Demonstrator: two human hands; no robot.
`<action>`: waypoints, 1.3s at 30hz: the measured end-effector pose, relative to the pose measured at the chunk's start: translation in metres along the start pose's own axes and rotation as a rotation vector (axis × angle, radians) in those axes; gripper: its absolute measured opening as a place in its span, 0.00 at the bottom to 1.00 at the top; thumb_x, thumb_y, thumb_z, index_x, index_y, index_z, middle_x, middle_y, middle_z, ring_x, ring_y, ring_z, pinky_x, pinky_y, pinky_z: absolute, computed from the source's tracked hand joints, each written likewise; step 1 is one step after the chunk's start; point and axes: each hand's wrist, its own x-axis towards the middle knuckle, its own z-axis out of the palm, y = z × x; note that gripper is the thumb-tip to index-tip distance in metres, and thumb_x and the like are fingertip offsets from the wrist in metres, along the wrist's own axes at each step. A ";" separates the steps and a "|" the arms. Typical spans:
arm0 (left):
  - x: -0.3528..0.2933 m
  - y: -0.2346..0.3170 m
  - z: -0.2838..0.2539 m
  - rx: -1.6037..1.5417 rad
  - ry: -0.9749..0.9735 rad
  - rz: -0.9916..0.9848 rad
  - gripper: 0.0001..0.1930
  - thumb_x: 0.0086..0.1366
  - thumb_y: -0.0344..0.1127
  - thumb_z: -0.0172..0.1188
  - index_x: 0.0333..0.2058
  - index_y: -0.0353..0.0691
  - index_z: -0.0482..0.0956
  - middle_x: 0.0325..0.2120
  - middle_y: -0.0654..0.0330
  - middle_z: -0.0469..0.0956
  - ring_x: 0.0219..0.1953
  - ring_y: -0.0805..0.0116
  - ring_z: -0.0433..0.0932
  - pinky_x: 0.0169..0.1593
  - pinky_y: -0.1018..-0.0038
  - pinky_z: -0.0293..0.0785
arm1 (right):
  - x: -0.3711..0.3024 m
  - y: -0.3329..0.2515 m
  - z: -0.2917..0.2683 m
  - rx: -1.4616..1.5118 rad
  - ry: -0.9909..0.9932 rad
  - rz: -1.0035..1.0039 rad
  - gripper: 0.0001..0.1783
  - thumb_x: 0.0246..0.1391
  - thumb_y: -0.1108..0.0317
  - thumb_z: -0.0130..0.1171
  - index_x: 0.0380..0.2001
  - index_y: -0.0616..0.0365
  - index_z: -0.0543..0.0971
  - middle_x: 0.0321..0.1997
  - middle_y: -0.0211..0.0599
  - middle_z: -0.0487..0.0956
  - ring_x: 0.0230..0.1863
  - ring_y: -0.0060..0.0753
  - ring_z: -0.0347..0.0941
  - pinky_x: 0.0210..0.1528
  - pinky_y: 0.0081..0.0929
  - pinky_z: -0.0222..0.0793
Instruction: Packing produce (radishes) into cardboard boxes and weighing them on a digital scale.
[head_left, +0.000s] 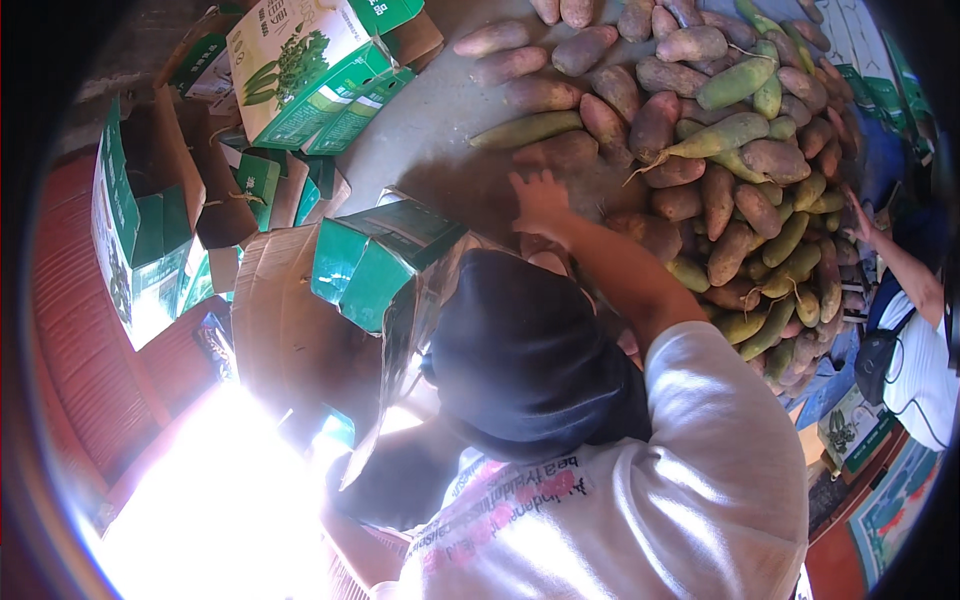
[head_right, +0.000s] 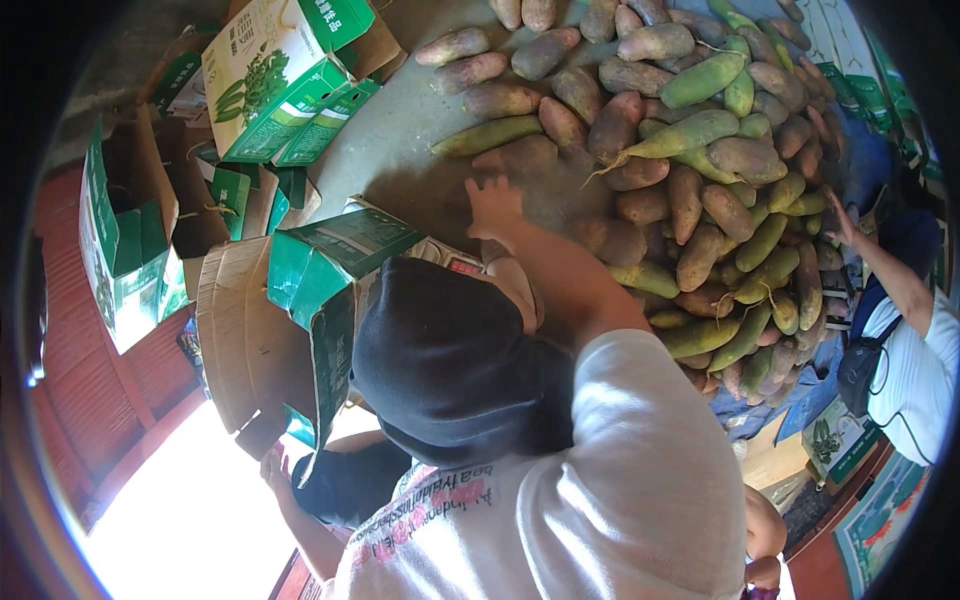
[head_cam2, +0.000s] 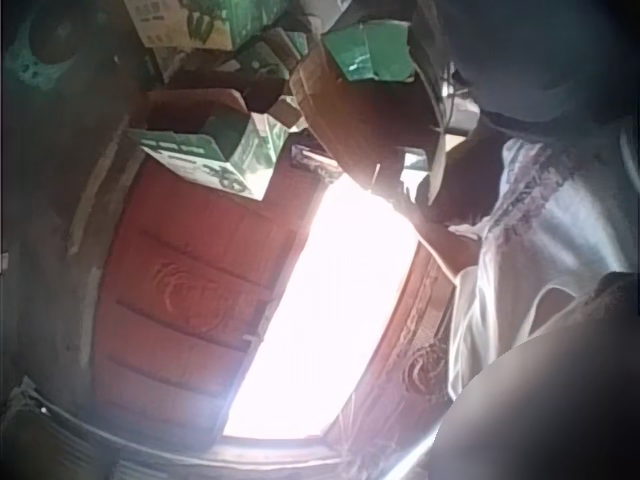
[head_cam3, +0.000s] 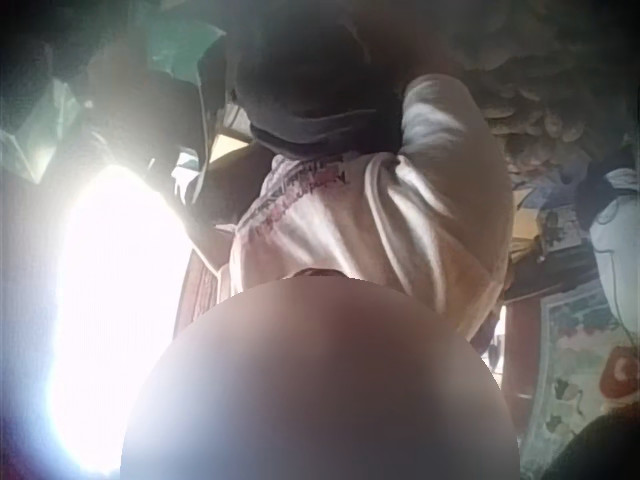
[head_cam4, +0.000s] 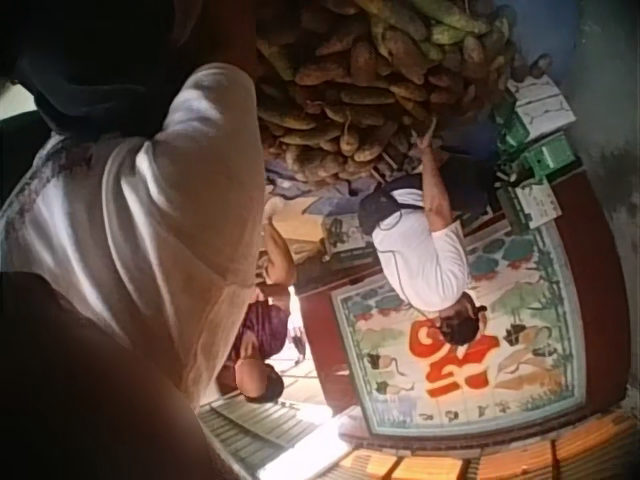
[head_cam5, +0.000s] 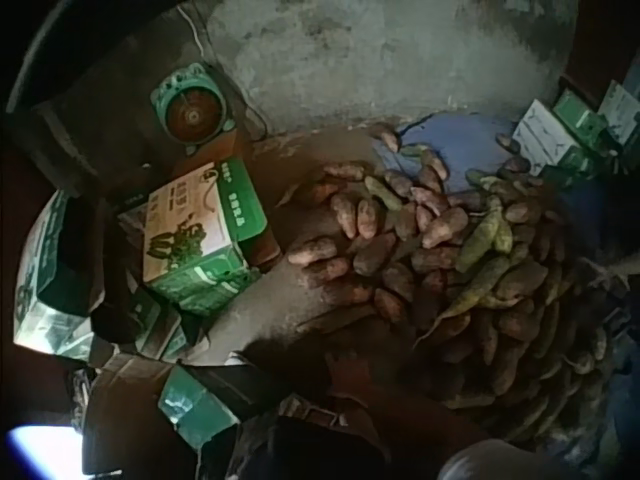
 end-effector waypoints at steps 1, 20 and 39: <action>-0.002 -0.002 -0.001 0.000 0.003 -0.006 0.23 0.74 0.44 0.56 0.60 0.36 0.74 0.57 0.56 0.77 0.58 0.65 0.77 0.57 0.69 0.75 | -0.007 0.010 -0.006 -0.147 0.058 -0.088 0.51 0.37 0.54 0.74 0.68 0.45 0.67 0.55 0.44 0.76 0.60 0.49 0.69 0.59 0.45 0.70; -0.022 0.002 0.023 0.039 -0.041 -0.044 0.23 0.75 0.43 0.53 0.60 0.34 0.73 0.57 0.55 0.76 0.57 0.66 0.77 0.56 0.71 0.76 | -0.126 0.163 -0.045 -0.151 0.833 0.071 0.38 0.49 0.72 0.60 0.66 0.44 0.70 0.69 0.41 0.66 0.66 0.54 0.62 0.65 0.49 0.61; -0.037 -0.015 0.006 -0.062 0.418 0.540 0.15 0.72 0.22 0.52 0.52 0.38 0.84 0.48 0.54 0.84 0.54 0.63 0.82 0.56 0.68 0.77 | -0.142 0.239 -0.255 -0.278 0.864 0.239 0.36 0.63 0.47 0.61 0.66 0.56 0.68 0.56 0.60 0.78 0.55 0.64 0.76 0.54 0.50 0.72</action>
